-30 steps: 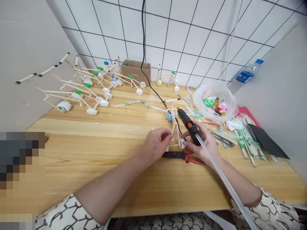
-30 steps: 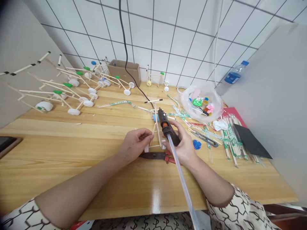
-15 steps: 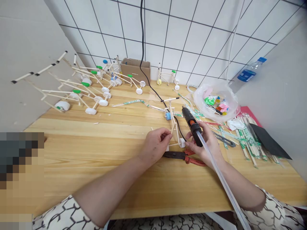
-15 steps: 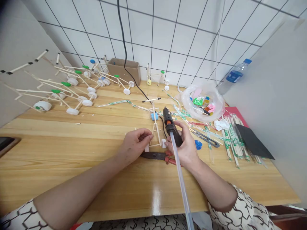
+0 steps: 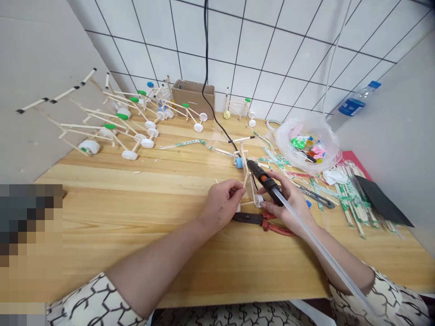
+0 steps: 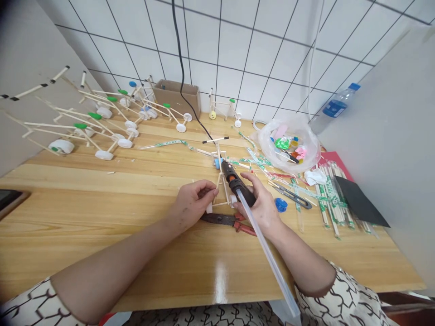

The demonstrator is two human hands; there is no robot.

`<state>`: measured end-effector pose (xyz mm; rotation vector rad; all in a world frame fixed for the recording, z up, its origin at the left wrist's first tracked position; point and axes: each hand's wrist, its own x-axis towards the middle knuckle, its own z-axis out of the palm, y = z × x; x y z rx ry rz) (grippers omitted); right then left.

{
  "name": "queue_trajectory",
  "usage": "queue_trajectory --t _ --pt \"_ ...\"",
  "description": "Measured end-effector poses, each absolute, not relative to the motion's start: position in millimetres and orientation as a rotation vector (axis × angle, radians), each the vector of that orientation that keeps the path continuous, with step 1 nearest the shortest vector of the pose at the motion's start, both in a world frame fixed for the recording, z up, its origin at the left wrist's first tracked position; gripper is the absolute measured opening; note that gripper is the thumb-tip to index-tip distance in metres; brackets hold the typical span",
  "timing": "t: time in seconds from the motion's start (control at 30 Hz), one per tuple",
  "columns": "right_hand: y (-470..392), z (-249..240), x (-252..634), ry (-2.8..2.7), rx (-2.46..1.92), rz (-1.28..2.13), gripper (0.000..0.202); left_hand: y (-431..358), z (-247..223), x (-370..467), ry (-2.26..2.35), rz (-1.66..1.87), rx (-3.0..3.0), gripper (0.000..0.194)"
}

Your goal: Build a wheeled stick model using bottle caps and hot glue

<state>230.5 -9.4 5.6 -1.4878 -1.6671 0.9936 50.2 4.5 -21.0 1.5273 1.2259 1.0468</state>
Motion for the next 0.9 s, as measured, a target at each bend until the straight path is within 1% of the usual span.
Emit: queue_trajectory --t 0.47,0.6,0.73,0.9 --pt "-12.1 7.7 227.3 -1.638 -1.497 1.004 0.068 5.7 -20.6 54.1 1.305 1.110 1.458 0.011" --pt "-12.9 6.6 226.8 -1.631 -1.520 0.957 0.064 5.7 -22.7 54.7 1.315 1.127 1.461 0.011" --pt "-14.0 5.4 225.6 -1.587 -1.480 0.983 0.061 4.7 -21.5 55.1 1.277 1.101 1.408 0.013" --pt "-14.0 4.4 224.9 -1.578 -1.520 0.970 0.061 3.8 -18.7 55.0 1.261 1.100 1.414 0.013"
